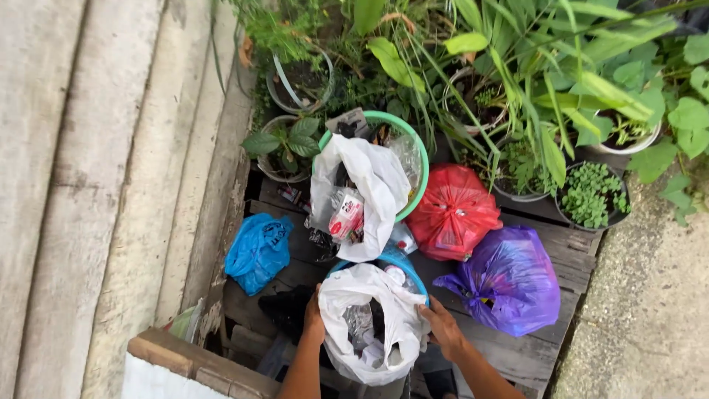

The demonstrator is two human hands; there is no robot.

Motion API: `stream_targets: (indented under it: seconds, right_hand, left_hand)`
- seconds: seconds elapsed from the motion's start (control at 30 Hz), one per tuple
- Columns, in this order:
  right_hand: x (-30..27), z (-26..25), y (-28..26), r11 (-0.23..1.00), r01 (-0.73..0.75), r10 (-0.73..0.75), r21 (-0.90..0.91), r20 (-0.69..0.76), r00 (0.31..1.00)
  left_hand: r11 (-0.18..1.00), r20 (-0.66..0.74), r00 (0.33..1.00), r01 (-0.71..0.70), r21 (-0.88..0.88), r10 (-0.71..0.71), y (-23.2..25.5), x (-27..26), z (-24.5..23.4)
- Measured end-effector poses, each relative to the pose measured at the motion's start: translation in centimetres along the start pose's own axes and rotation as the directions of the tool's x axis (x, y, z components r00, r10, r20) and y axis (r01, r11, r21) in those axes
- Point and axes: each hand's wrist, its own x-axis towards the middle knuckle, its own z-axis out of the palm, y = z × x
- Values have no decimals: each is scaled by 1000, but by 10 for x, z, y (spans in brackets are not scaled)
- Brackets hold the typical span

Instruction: The person is sorting household waste and recyclables into different containers and bags.

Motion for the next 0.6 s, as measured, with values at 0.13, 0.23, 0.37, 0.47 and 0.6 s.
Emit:
stream_targets:
  seconds: [0.13,0.23,0.37,0.47,0.6]
  right_hand:
    - [4,5,14,994,51,-52,100,3,999]
    - [-11,10,-5,993,48,-42,107,-58,997]
    - [-12,3,-1,991,77,-64,108,-122,991]
    - [-34,-4,-6,949,176,-157,261,-91,983]
    - [-52,-22,-15,879,237,-248,414,-28,968]
  left_hand:
    - [976,93,975,-192,-101,201,-35,29,-20]
    - [941,178,926,-314,-126,333,-16,22,-14]
    - [985,140,976,-169,11,166,4,-4,2]
    - [988,115,983,-151,29,147,5,-26,8]
    - [978,123,975,-196,68,187,12,-45,21]
